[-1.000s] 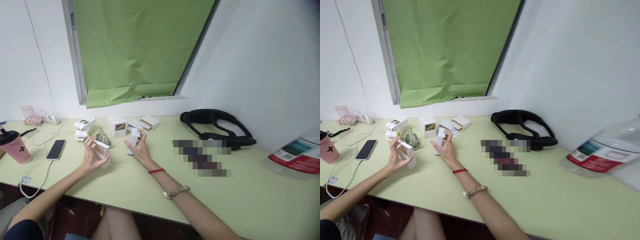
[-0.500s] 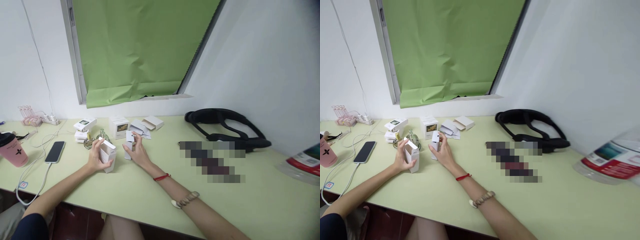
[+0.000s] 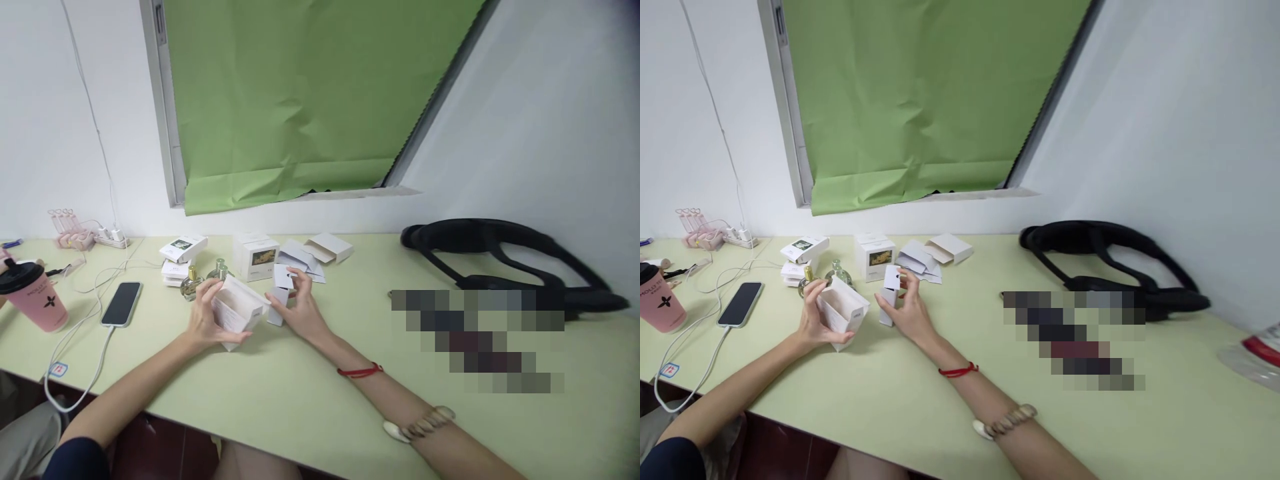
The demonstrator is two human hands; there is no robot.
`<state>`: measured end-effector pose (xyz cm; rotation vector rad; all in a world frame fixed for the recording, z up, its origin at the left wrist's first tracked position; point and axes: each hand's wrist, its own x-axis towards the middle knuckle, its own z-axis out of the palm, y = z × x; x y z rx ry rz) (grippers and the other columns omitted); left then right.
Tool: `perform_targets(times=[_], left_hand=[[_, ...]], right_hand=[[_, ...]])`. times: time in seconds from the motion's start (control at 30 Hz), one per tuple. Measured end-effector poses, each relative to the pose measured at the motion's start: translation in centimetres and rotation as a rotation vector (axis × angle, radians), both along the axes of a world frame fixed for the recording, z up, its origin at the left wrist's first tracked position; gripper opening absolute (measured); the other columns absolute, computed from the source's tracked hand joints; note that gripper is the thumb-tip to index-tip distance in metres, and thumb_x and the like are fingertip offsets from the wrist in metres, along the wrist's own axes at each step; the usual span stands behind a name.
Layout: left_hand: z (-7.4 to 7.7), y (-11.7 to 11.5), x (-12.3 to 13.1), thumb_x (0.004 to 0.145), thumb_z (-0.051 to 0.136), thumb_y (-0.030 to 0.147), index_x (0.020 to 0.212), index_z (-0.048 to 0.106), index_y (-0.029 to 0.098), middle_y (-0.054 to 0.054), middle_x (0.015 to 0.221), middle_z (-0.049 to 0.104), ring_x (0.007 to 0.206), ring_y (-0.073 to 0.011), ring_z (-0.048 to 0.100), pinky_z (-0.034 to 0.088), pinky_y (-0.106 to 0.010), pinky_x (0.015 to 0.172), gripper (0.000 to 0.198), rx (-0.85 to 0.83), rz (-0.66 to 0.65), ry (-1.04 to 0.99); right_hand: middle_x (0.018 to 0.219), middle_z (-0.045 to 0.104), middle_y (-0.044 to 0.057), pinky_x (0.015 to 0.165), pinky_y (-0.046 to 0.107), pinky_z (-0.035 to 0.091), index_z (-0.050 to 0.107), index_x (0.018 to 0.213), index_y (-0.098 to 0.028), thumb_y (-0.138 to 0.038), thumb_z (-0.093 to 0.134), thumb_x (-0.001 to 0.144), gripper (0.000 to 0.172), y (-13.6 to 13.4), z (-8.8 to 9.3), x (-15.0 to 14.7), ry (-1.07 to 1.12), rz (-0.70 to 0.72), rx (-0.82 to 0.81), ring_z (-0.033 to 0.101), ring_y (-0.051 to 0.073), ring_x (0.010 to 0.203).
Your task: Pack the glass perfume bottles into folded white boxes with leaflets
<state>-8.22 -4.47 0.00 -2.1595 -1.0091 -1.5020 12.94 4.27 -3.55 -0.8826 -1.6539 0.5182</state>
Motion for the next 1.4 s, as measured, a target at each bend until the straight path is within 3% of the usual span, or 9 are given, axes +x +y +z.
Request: perform_targets(times=[0.17, 0.33, 0.47, 0.53, 0.67, 0.77, 1.23, 1.4], left_hand=[[0.1, 0.9, -1.1, 0.056, 0.075, 0.072, 0.137, 0.023, 0.027, -0.015, 0.123, 0.043, 0.113, -0.0329, 0.053, 0.045, -0.051, 0.094, 0.106, 0.082, 0.052, -0.036], [-0.6, 1.2, -1.6, 0.056, 0.078, 0.068, 0.135, 0.029, 0.026, -0.014, 0.121, 0.045, 0.114, -0.0324, 0.052, 0.044, -0.051, 0.096, 0.102, -0.116, 0.053, -0.026], [-0.9, 0.9, -1.2, 0.071, 0.077, 0.053, 0.132, 0.035, 0.026, -0.012, 0.119, 0.045, 0.113, -0.0284, 0.053, 0.048, -0.046, 0.094, 0.079, -0.268, 0.054, -0.032], [-0.8, 0.8, -1.0, 0.080, 0.070, 0.047, 0.131, 0.037, 0.026, -0.011, 0.119, 0.046, 0.112, -0.0263, 0.053, 0.050, -0.042, 0.089, 0.065, -0.269, 0.063, -0.071], [-0.5, 0.5, -0.9, 0.089, 0.060, 0.043, 0.128, 0.039, 0.025, -0.011, 0.117, 0.047, 0.102, -0.0215, 0.056, 0.051, -0.028, 0.064, 0.048, -0.247, 0.087, -0.162], [-0.5, 0.3, -0.9, 0.089, 0.060, 0.041, 0.127, 0.038, 0.025, -0.011, 0.117, 0.047, 0.094, -0.0187, 0.057, 0.048, -0.023, 0.055, 0.047, -0.261, 0.100, -0.171], [-0.6, 0.1, -0.9, 0.089, 0.059, 0.037, 0.127, 0.037, 0.021, -0.012, 0.115, 0.052, 0.098, -0.0199, 0.060, 0.052, -0.026, 0.063, 0.046, -0.246, 0.147, -0.056], [-0.1, 0.1, -1.4, 0.087, 0.059, 0.039, 0.131, 0.033, 0.019, -0.013, 0.118, 0.058, 0.090, -0.0187, 0.065, 0.053, -0.025, 0.063, 0.055, -0.277, 0.092, 0.066]], right_hand=[[0.109, 0.051, 0.012, 0.078, 0.043, 0.052, 0.030, 0.115, -0.021, -0.058, 0.064, 0.073, 0.065, 0.4, -0.1, 0.3, 0.010, -0.085, 0.063, 0.058, 0.027, 0.095], [0.107, 0.049, 0.012, 0.076, 0.044, 0.054, 0.029, 0.108, -0.022, -0.059, 0.067, 0.071, 0.065, 0.2, -0.2, 0.4, -0.002, -0.169, 0.113, 0.059, 0.026, 0.092], [0.109, 0.050, 0.013, 0.079, 0.046, 0.053, 0.031, 0.110, -0.022, -0.059, 0.064, 0.075, 0.062, 0.0, 0.0, 0.7, -0.043, -0.159, 0.082, 0.059, 0.028, 0.095], [0.110, 0.051, 0.013, 0.082, 0.048, 0.052, 0.034, 0.113, -0.021, -0.058, 0.060, 0.079, 0.057, -0.1, 0.3, 0.9, -0.071, -0.143, 0.090, 0.058, 0.029, 0.099], [0.118, 0.049, 0.016, 0.093, 0.054, 0.047, 0.041, 0.115, -0.020, -0.057, 0.057, 0.082, 0.053, -0.5, 1.2, 1.1, -0.106, -0.172, 0.166, 0.051, 0.033, 0.113], [0.122, 0.048, 0.016, 0.096, 0.054, 0.045, 0.043, 0.114, -0.020, -0.055, 0.059, 0.081, 0.051, -0.8, 1.7, 1.1, -0.117, -0.179, 0.178, 0.050, 0.034, 0.117], [0.115, 0.053, 0.014, 0.087, 0.047, 0.048, 0.045, 0.109, -0.021, -0.055, 0.057, 0.081, 0.045, -1.4, 1.8, 0.8, -0.232, -0.204, 0.242, 0.056, 0.031, 0.104], [0.113, 0.053, 0.015, 0.085, 0.047, 0.048, 0.046, 0.108, -0.020, -0.054, 0.061, 0.079, 0.048, -1.2, 1.8, 0.7, -0.230, -0.248, 0.283, 0.056, 0.032, 0.103]])
